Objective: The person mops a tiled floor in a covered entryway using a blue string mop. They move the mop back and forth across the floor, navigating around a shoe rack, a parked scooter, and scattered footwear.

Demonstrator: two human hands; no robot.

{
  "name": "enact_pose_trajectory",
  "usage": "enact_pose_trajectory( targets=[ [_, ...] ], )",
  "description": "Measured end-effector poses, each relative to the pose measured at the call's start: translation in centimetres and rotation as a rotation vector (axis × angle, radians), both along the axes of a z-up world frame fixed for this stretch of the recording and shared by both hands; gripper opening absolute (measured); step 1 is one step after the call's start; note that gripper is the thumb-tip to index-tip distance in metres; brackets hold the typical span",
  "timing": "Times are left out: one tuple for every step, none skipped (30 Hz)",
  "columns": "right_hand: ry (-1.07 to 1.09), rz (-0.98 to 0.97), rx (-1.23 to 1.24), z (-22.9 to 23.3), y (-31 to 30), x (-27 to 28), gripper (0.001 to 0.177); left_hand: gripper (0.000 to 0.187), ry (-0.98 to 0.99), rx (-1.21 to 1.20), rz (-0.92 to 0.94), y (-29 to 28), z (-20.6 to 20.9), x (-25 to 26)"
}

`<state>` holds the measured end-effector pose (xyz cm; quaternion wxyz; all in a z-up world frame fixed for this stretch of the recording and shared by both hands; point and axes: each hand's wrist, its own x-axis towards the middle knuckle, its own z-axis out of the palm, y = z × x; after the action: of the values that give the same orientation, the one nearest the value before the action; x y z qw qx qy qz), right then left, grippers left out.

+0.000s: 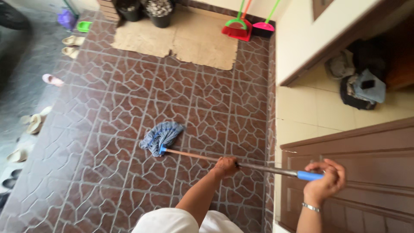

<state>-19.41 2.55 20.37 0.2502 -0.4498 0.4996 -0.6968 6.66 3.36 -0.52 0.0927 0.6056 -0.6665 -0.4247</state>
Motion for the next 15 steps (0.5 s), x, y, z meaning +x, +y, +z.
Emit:
enact_pose_trajectory(
  targets=[
    [0.010, 0.029, 0.030, 0.1, 0.3, 2.4, 0.017, 0.035, -0.014, -0.025, 0.045, 0.9, 0.0, 2.3],
    [-0.002, 0.078, 0.053, 0.3, 1.1, 5.0, 0.017, 0.033, -0.028, -0.051, 0.090, 2.0, -0.1, 4.7],
    [-0.015, 0.133, 0.072, 0.3, 1.7, 7.8, 0.017, 0.031, -0.045, -0.079, 0.140, 3.0, -0.2, 7.3],
    [-0.028, 0.188, 0.091, 0.3, 2.4, 10.8, 0.017, 0.031, -0.068, -0.085, 0.163, 4.1, -0.3, 10.2],
    [0.010, 0.230, 0.116, 0.4, 3.6, 13.9, 0.015, 0.030, -0.091, -0.088, 0.185, 5.6, -0.4, 13.3],
    [0.049, 0.273, 0.139, 0.6, 4.8, 17.1, 0.014, 0.029, -0.114, -0.091, 0.208, 7.2, -0.5, 16.5],
    [0.086, 0.328, 0.149, 0.8, 6.2, 20.1, 0.012, 0.028, -0.105, -0.154, 0.250, 9.0, -0.7, 19.6],
    [0.124, 0.383, 0.157, 0.9, 7.6, 23.1, 0.011, 0.028, -0.096, -0.218, 0.291, 10.9, -0.9, 22.7],
    [0.121, 0.469, 0.151, 1.0, 9.5, 26.1, 0.011, 0.026, -0.072, -0.243, 0.339, 13.0, -1.1, 25.7],
    [0.118, 0.554, 0.144, 1.0, 11.3, 29.1, 0.011, 0.024, -0.047, -0.269, 0.386, 15.1, -1.4, 28.8],
    [0.105, 0.635, 0.169, 1.0, 13.2, 31.9, 0.011, 0.026, -0.064, -0.276, 0.422, 17.4, -1.7, 31.8],
    [0.091, 0.717, 0.194, 1.0, 14.9, 34.7, 0.012, 0.028, -0.080, -0.284, 0.459, 19.8, -1.9, 34.8],
    [0.070, 0.837, 0.190, 0.9, 16.7, 37.0, 0.010, 0.025, -0.052, -0.307, 0.527, 21.9, -2.1, 37.3],
    [0.048, 0.956, 0.187, 0.6, 18.5, 39.2, 0.009, 0.022, -0.025, -0.329, 0.595, 24.1, -2.4, 39.8],
    [0.045, 1.070, 0.216, 0.3, 20.0, 41.2, 0.010, 0.020, -0.019, -0.378, 0.640, 26.2, -2.5, 42.0]
  ],
)
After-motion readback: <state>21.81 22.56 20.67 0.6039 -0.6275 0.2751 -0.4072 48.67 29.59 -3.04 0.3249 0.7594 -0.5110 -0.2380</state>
